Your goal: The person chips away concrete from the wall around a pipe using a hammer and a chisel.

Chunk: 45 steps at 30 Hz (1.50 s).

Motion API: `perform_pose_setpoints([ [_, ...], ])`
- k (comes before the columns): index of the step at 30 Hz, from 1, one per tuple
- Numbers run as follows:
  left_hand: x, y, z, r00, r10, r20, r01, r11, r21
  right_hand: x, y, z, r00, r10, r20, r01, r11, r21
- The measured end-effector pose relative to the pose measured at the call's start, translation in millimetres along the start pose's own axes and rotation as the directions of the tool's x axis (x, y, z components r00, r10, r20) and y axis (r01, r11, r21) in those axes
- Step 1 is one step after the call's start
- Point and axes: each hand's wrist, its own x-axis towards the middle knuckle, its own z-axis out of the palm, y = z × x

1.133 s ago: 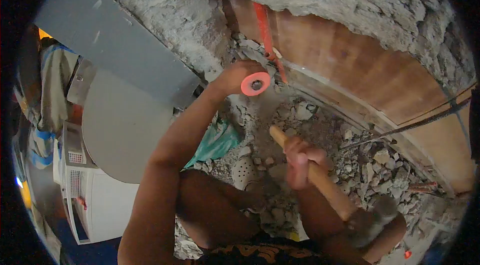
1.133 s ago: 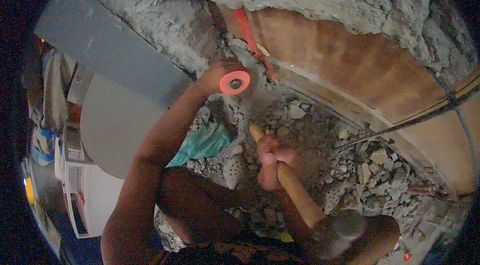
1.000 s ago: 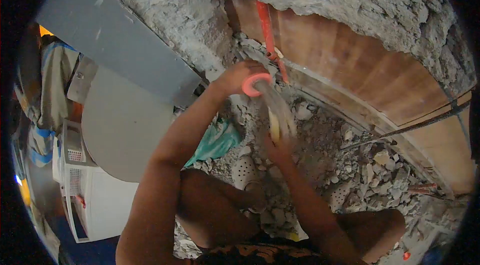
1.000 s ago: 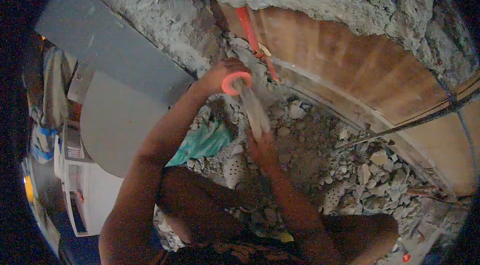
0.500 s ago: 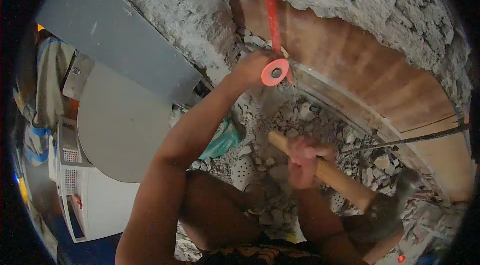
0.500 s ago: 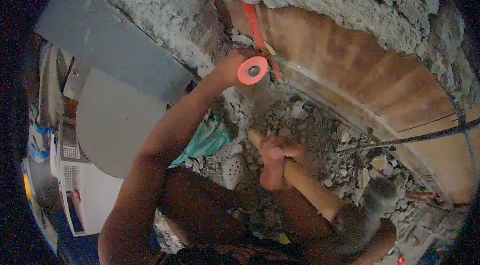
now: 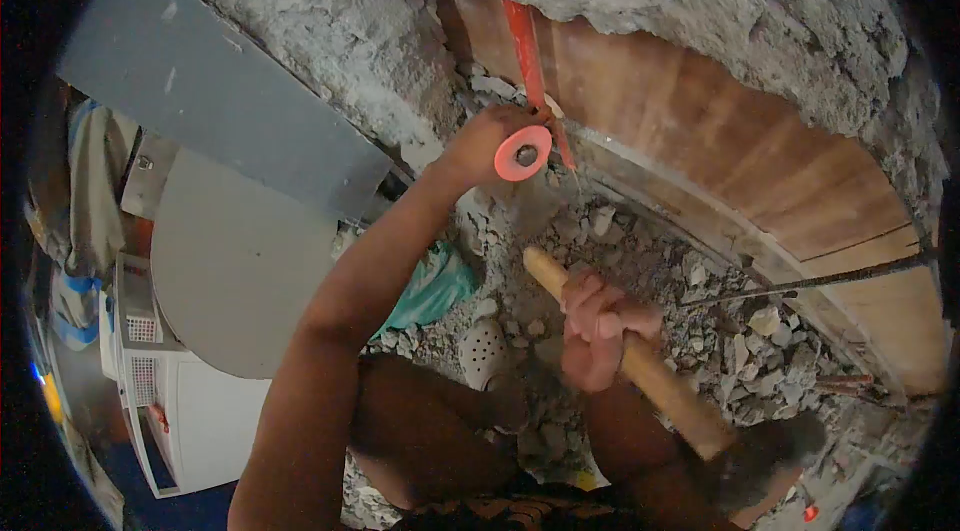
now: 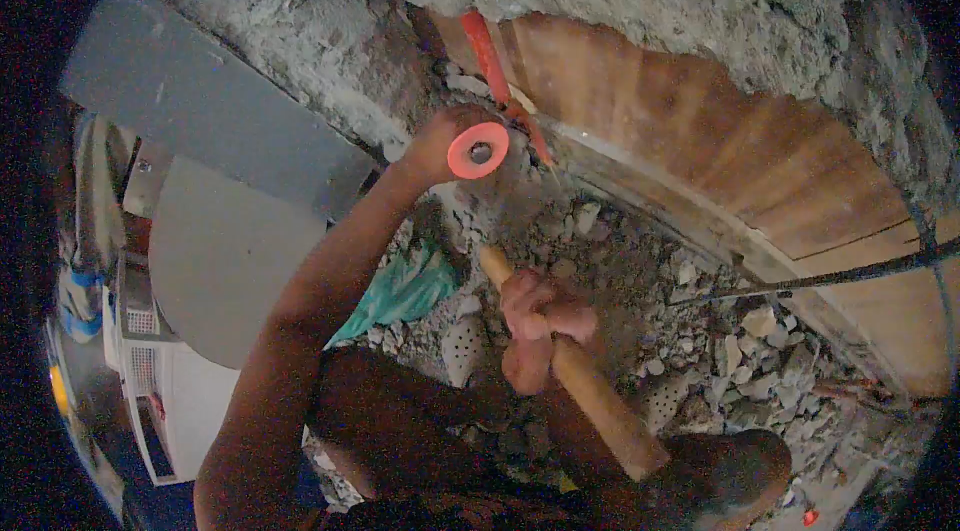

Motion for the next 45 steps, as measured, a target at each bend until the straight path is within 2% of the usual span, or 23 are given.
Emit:
perform_pose_setpoints([
  [3, -6.9, -8.4, 2.1, 0.999, 0.039, -0.025, -0.039, 0.999, 0.002, -13.0, 22.3, -12.6, 0.985, 0.167, 0.033, -0.17, 0.98, 0.101],
  [4, -10.0, -10.6, 4.3, 0.99, 0.128, -0.06, -0.128, 0.992, 0.008, -10.1, 29.3, -10.9, 0.841, 0.541, -0.003, -0.511, 0.793, -0.333],
  [5, -14.1, -9.3, 7.8, 0.989, 0.139, -0.058, -0.139, 0.99, 0.009, -5.0, 30.6, -8.7, 0.593, 0.779, -0.205, -0.674, 0.341, -0.656],
  [6, -18.1, -7.7, 10.5, 0.989, 0.143, -0.025, -0.143, 0.99, 0.012, -9.1, 35.6, -13.5, 0.606, 0.767, -0.211, -0.671, 0.351, -0.653],
  [7, -18.0, -11.2, 11.6, 0.99, 0.142, 0.0, -0.142, 0.99, 0.019, -16.5, 44.8, -21.6, 0.851, 0.514, -0.11, -0.39, 0.477, -0.788],
  [9, -21.0, -10.7, 14.7, 0.979, 0.198, 0.051, -0.2, 0.978, 0.051, -29.4, 32.5, -18.7, 0.969, 0.245, 0.019, -0.105, 0.48, -0.871],
  [12, -9.4, -12.5, 8.2, 0.997, 0.065, -0.039, -0.066, 0.997, -0.037, -13.1, 12.1, -13.6, 0.963, 0.267, 0.02, -0.13, 0.531, -0.837],
  [13, -11.1, -12.4, 8.0, 0.997, 0.063, -0.046, -0.064, 0.998, -0.009, -11.2, 4.5, -13.6, 0.978, 0.204, 0.033, -0.13, 0.73, -0.671],
  [15, -9.7, -11.4, 7.1, 0.996, 0.074, -0.052, -0.073, 0.997, 0.016, -9.3, 2.0, -12.4, 0.992, 0.128, 0.022, -0.103, 0.878, -0.467],
  [19, -4.1, -12.2, 2.7, 0.998, 0.064, -0.003, -0.064, 0.996, -0.057, -23.5, 30.3, -12.7, 0.945, 0.319, -0.077, -0.276, 0.646, -0.712],
  [21, -6.0, -19.9, 5.1, 0.994, 0.108, 0.015, -0.106, 0.991, -0.078, -39.6, 62.1, -27.9, 0.746, 0.643, -0.175, -0.485, 0.344, -0.804],
  [23, -11.7, -24.2, 10.7, 0.993, 0.102, -0.058, -0.1, 0.994, 0.041, -38.6, 41.1, -21.3, 0.733, 0.64, -0.232, -0.538, 0.337, -0.773],
  [25, -16.2, -24.1, 13.5, 0.997, 0.073, -0.026, -0.072, 0.997, 0.039, -38.4, 33.7, -16.5, 0.995, 0.095, -0.004, -0.054, 0.53, -0.846],
  [26, -13.1, -23.9, 9.6, 0.999, 0.052, -0.004, -0.052, 0.997, 0.053, -18.0, 7.1, -2.0, 0.996, 0.093, 0.001, -0.049, 0.532, -0.846],
  [29, -12.8, -14.8, 2.2, 0.99, 0.117, -0.077, -0.113, 0.992, 0.051, 21.2, -59.4, 30.4, 0.873, 0.464, -0.151, -0.435, 0.599, -0.672],
  [32, -14.0, -22.9, 7.2, 0.996, 0.078, -0.052, -0.079, 0.997, -0.001, -5.3, -21.1, 3.8, 0.978, 0.195, 0.072, -0.148, 0.897, -0.416],
  [33, -13.8, -22.5, 4.9, 0.996, 0.08, -0.046, -0.08, 0.997, 0.002, -17.4, 2.6, -3.3, 0.937, 0.331, 0.112, -0.127, 0.622, -0.772],
  [35, -14.9, -18.3, 3.2, 0.993, 0.114, -0.028, -0.115, 0.992, -0.042, -54.4, 63.0, -35.3, 0.881, 0.466, 0.078, -0.036, 0.231, -0.972],
  [38, -23.7, -24.7, 4.0, 0.992, 0.114, -0.048, -0.115, 0.993, -0.039, -78.5, 112.1, -56.9, 0.944, 0.192, 0.267, 0.166, 0.421, -0.892],
  [39, -34.5, -21.1, 8.0, 0.994, 0.1, -0.033, -0.101, 0.993, -0.058, -79.6, 80.5, -42.5, 0.909, 0.417, 0.002, -0.201, 0.444, -0.873],
  [40, -36.4, -20.2, 7.3, 0.995, 0.09, -0.039, -0.092, 0.994, -0.061, -72.3, 63.9, -35.6, 0.763, 0.61, -0.215, -0.524, 0.388, -0.758],
  [43, -49.9, -19.7, -1.7, 0.985, 0.17, 0.033, -0.172, 0.982, 0.08, -83.7, 87.5, -75.9, 0.748, 0.661, -0.058, -0.397, 0.375, -0.838],
  [45, -68.9, -19.1, -0.8, 0.964, 0.235, 0.12, -0.256, 0.943, 0.213, -55.7, 59.9, -71.1, 0.764, 0.632, -0.132, -0.478, 0.415, -0.774],
])
